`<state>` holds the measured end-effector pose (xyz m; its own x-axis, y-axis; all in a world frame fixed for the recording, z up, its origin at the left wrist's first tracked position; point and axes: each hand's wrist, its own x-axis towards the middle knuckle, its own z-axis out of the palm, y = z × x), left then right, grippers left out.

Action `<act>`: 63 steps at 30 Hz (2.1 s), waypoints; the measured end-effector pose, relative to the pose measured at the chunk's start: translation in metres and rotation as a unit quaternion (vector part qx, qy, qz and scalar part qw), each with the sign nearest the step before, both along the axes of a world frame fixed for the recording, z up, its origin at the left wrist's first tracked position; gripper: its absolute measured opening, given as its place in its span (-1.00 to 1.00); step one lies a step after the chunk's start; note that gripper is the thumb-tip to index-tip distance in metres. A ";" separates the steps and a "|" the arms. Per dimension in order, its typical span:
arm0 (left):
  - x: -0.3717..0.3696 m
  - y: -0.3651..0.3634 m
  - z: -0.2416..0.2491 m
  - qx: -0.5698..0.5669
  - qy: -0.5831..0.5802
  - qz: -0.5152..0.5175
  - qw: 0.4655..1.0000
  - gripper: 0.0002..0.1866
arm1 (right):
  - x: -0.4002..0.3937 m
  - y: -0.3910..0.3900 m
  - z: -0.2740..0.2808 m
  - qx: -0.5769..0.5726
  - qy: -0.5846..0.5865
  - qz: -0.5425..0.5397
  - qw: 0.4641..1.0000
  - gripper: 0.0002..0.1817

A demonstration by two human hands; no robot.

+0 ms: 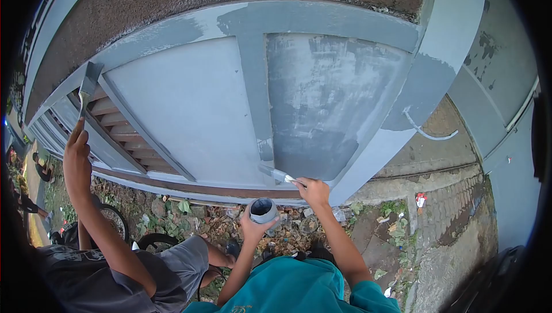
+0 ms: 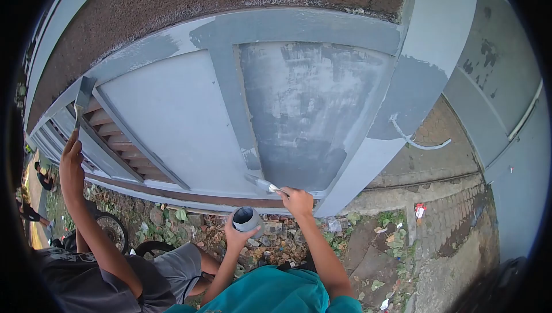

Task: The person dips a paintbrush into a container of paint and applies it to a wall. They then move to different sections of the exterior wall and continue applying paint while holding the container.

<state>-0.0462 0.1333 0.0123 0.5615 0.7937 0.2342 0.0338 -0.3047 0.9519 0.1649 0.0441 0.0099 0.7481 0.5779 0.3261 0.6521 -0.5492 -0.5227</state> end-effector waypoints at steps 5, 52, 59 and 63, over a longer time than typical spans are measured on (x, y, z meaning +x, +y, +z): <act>0.019 0.000 0.004 0.005 0.003 -0.035 0.999 -0.26 | 0.009 0.040 0.022 0.015 -0.011 -0.045 0.999 -0.74; 0.058 -0.124 -0.024 -0.011 0.000 0.146 0.989 -0.29 | 0.059 -0.026 0.065 0.002 0.310 0.160 0.937 -0.45; 0.070 -0.143 -0.027 -0.007 0.070 0.133 0.989 -0.26 | 0.066 0.003 0.066 -0.033 0.349 0.234 0.907 -0.46; 0.078 -0.146 -0.024 -0.001 0.057 0.134 0.989 -0.25 | 0.067 -0.012 0.071 -0.018 0.362 0.166 0.917 -0.47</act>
